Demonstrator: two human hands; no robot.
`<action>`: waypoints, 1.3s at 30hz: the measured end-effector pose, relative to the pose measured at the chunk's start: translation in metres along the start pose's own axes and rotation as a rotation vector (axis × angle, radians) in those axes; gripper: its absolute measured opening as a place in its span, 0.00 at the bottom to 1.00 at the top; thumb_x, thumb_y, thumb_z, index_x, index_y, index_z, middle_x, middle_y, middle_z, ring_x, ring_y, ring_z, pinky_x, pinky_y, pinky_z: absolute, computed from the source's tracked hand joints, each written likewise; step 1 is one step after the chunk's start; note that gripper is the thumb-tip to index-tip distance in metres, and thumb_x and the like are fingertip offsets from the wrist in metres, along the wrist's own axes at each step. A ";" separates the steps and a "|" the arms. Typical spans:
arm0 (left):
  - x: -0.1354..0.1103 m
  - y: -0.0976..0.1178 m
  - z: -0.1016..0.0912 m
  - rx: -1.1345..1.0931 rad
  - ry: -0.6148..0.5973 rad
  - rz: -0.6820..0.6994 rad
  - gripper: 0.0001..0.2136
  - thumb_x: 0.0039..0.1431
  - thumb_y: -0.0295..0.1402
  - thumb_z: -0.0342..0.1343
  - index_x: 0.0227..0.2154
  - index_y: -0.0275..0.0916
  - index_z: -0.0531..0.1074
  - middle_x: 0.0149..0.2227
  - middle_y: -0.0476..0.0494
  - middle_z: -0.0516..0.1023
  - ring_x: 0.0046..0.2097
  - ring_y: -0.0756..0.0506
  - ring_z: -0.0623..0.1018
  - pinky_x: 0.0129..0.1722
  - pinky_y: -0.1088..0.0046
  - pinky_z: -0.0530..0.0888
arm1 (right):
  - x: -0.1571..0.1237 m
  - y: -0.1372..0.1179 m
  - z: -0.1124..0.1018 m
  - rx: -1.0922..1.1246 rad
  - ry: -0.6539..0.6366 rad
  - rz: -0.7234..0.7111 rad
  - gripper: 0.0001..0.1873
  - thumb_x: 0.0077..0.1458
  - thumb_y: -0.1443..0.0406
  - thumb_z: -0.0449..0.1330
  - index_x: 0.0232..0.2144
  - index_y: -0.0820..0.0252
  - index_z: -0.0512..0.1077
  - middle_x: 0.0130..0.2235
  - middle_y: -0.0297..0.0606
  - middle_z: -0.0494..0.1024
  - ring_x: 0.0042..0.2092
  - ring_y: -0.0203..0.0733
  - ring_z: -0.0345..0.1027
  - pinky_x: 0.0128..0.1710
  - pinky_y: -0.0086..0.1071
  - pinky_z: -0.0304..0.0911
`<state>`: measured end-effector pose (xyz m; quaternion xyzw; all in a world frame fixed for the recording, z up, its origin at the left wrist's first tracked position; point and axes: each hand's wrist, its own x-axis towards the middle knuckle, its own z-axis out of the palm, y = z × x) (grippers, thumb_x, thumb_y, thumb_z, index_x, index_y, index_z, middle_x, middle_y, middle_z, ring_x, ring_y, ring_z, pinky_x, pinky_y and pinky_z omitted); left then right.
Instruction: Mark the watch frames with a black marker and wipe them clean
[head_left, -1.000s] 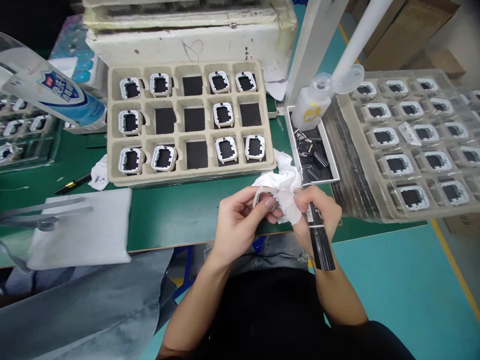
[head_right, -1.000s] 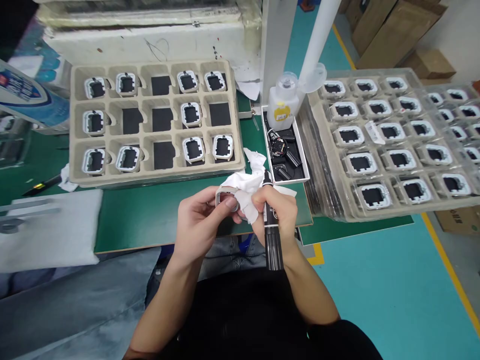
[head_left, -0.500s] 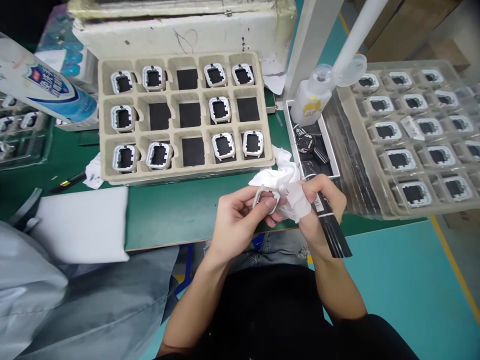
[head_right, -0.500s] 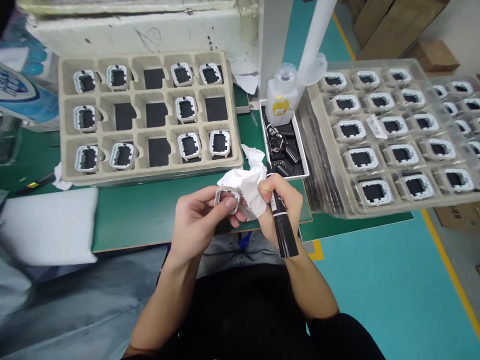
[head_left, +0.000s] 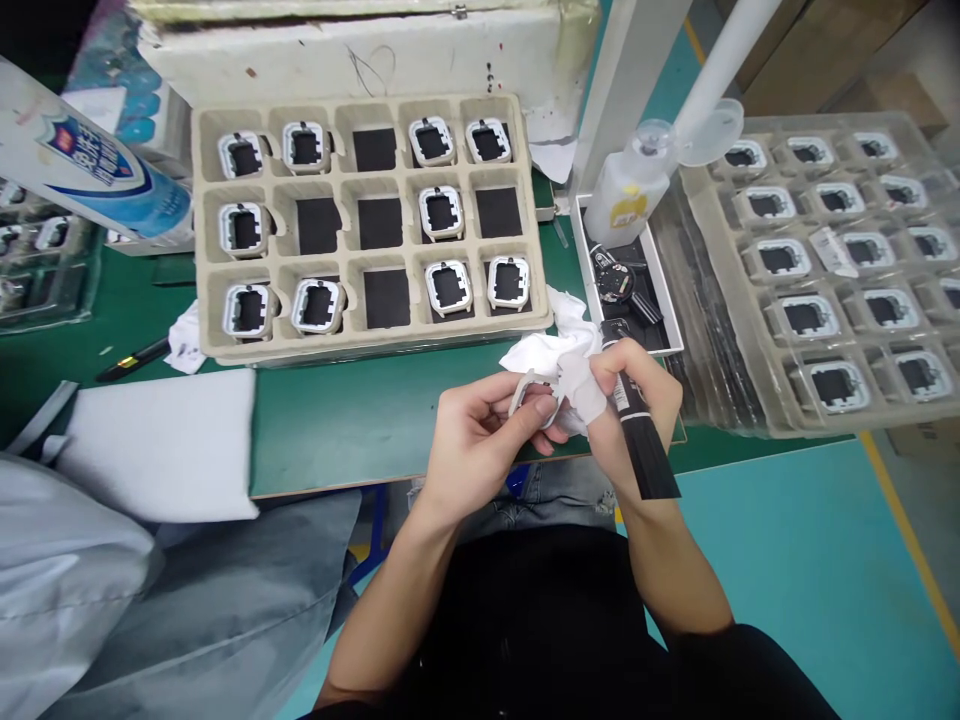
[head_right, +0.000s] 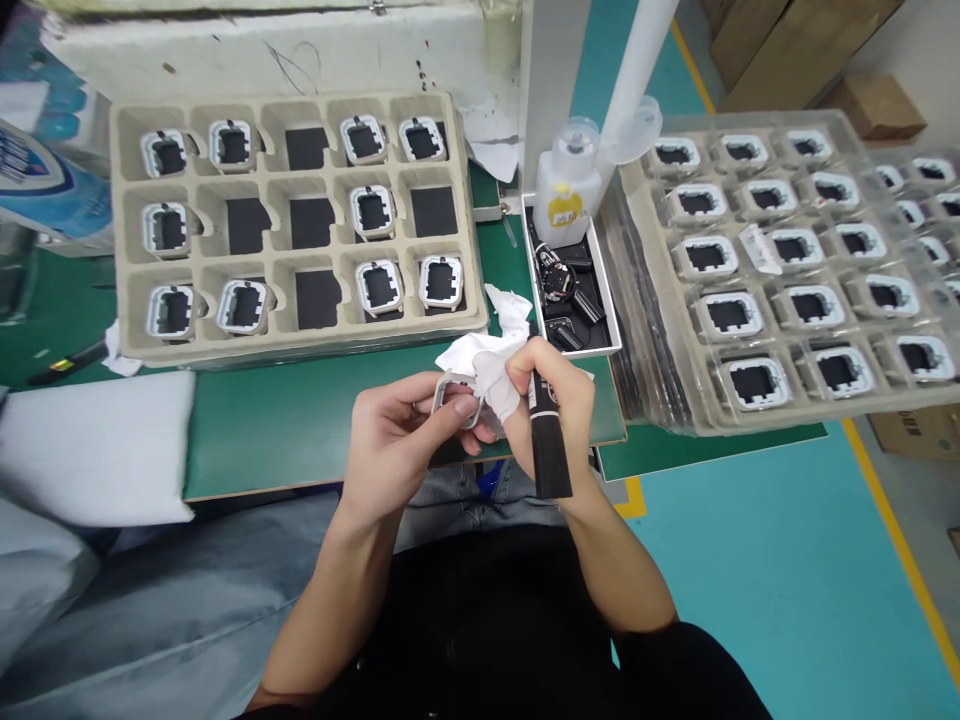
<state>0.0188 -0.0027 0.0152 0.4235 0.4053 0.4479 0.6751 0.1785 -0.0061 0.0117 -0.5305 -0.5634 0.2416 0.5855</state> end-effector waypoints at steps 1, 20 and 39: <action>0.000 0.000 0.000 -0.008 0.006 -0.010 0.13 0.65 0.41 0.74 0.35 0.36 0.85 0.28 0.42 0.86 0.28 0.46 0.83 0.28 0.73 0.83 | 0.000 0.000 0.000 -0.006 0.010 -0.008 0.20 0.58 0.71 0.66 0.25 0.54 0.59 0.23 0.24 0.63 0.26 0.31 0.54 0.26 0.28 0.52; 0.002 0.004 -0.001 -0.058 0.049 -0.086 0.09 0.63 0.36 0.74 0.35 0.36 0.83 0.22 0.47 0.83 0.20 0.48 0.80 0.18 0.78 0.78 | 0.002 -0.003 0.003 -0.015 -0.057 0.035 0.26 0.61 0.63 0.73 0.24 0.55 0.59 0.24 0.24 0.62 0.26 0.31 0.53 0.26 0.29 0.52; 0.003 0.010 -0.002 -0.040 0.007 -0.108 0.07 0.62 0.34 0.72 0.33 0.36 0.82 0.23 0.47 0.83 0.18 0.49 0.78 0.17 0.78 0.76 | 0.004 0.000 0.003 -0.051 -0.070 0.023 0.22 0.59 0.69 0.71 0.24 0.55 0.61 0.24 0.25 0.64 0.27 0.32 0.56 0.27 0.30 0.55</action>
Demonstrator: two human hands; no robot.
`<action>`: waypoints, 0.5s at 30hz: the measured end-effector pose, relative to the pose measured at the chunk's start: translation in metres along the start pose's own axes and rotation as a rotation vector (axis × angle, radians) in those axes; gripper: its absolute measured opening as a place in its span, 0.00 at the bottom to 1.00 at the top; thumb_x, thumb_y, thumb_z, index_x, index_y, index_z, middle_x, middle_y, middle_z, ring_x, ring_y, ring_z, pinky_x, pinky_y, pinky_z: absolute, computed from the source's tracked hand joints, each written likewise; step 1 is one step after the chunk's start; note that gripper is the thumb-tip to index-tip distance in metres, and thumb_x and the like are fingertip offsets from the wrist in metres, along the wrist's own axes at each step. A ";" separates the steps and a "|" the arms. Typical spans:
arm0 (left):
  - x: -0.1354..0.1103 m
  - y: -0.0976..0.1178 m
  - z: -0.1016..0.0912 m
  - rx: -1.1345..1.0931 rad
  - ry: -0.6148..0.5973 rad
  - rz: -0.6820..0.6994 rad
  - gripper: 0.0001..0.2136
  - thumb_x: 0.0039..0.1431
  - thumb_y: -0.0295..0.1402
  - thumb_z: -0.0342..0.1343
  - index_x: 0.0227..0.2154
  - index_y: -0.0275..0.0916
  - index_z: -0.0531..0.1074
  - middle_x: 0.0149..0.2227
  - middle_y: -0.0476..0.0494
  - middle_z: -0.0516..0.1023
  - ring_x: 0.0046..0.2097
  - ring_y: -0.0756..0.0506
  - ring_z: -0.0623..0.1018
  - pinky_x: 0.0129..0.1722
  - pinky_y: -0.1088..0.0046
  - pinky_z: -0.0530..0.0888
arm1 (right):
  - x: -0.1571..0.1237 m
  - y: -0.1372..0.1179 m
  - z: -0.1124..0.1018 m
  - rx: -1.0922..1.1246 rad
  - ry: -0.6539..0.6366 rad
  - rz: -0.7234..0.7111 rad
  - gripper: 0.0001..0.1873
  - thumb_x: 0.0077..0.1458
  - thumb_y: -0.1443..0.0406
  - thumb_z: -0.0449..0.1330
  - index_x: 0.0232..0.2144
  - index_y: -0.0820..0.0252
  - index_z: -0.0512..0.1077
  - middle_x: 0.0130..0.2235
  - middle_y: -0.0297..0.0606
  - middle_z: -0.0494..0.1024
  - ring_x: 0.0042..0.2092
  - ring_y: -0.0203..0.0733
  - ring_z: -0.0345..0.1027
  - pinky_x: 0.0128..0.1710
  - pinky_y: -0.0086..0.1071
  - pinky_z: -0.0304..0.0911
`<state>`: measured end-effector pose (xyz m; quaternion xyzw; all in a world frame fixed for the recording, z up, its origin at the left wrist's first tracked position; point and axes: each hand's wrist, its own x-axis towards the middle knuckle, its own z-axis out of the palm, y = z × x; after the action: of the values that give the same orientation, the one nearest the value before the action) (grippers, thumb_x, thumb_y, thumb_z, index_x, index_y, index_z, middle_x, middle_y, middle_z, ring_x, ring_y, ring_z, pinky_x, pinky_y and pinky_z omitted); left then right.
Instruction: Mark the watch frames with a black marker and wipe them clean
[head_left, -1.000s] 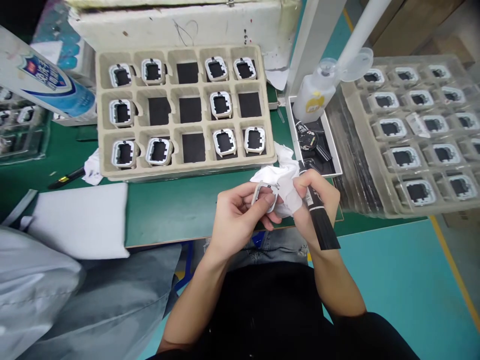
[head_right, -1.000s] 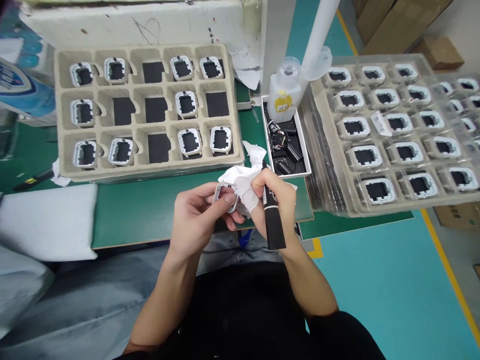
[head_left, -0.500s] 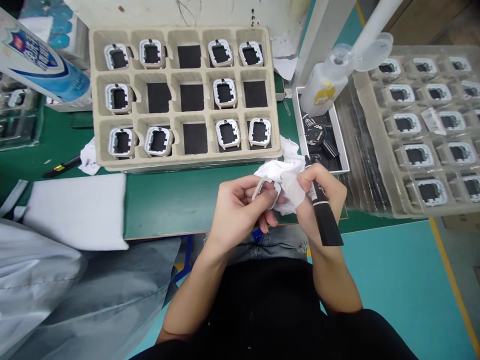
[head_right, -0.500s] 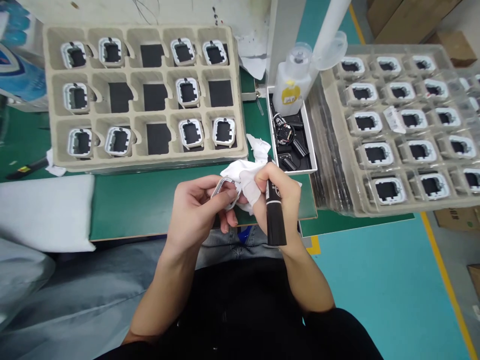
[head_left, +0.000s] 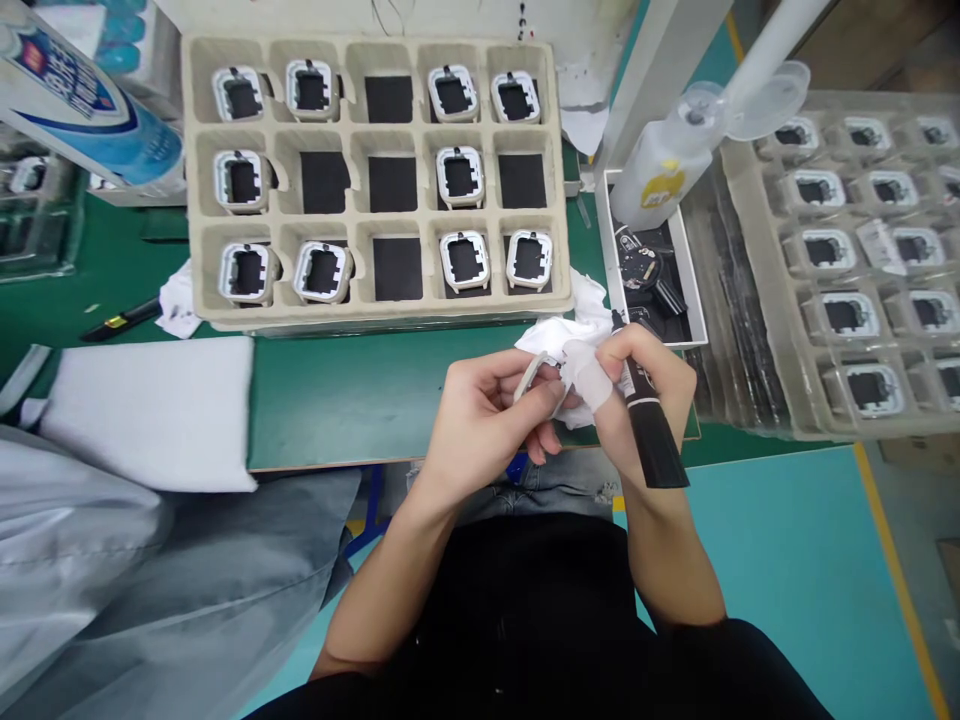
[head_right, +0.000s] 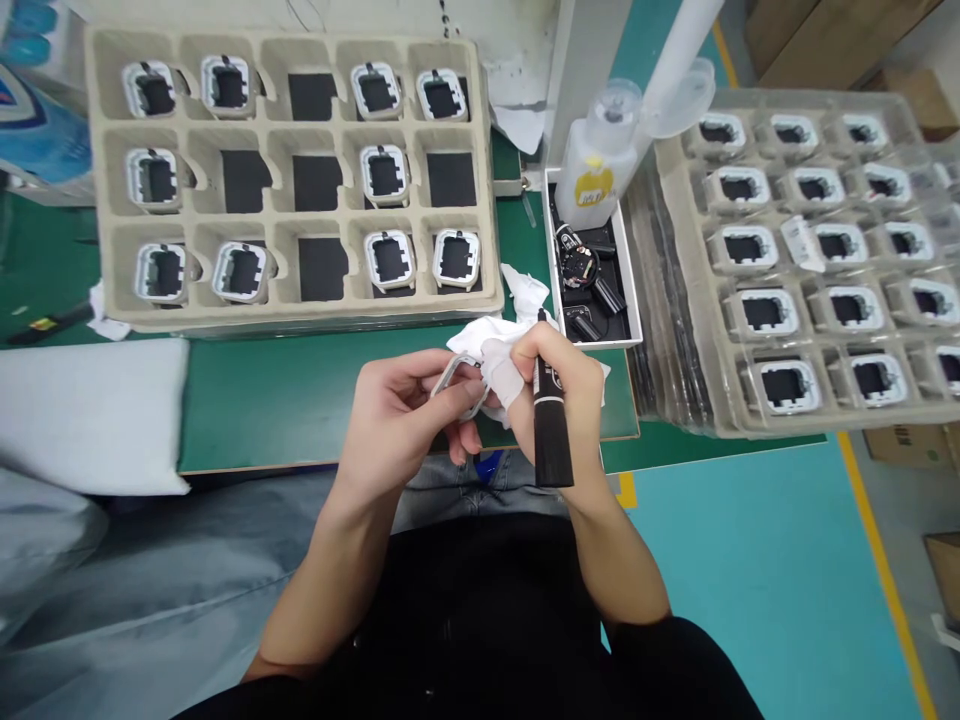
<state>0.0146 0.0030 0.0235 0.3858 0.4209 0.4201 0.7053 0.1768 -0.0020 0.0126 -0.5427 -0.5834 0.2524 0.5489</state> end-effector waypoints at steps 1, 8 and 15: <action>0.000 0.000 0.000 -0.001 0.005 -0.004 0.08 0.62 0.34 0.73 0.33 0.36 0.82 0.25 0.46 0.85 0.18 0.49 0.79 0.17 0.78 0.76 | 0.000 0.000 0.000 0.008 0.012 0.001 0.22 0.60 0.68 0.71 0.24 0.54 0.61 0.24 0.25 0.64 0.27 0.32 0.57 0.27 0.30 0.55; 0.003 0.000 0.000 -0.019 0.021 -0.028 0.09 0.61 0.36 0.73 0.33 0.37 0.80 0.31 0.43 0.88 0.18 0.49 0.79 0.15 0.78 0.75 | 0.002 -0.002 0.001 0.057 0.040 -0.015 0.24 0.61 0.65 0.73 0.24 0.54 0.61 0.23 0.25 0.65 0.25 0.32 0.56 0.26 0.31 0.55; 0.006 -0.001 0.001 -0.049 0.069 0.014 0.07 0.62 0.33 0.71 0.39 0.37 0.81 0.26 0.49 0.82 0.20 0.48 0.80 0.17 0.76 0.78 | -0.003 0.008 -0.004 0.073 -0.025 -0.024 0.22 0.58 0.69 0.71 0.26 0.54 0.60 0.24 0.25 0.65 0.26 0.33 0.54 0.27 0.33 0.54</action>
<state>0.0177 0.0078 0.0214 0.3564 0.4321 0.4482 0.6967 0.1827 -0.0031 0.0051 -0.5122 -0.5871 0.2738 0.5639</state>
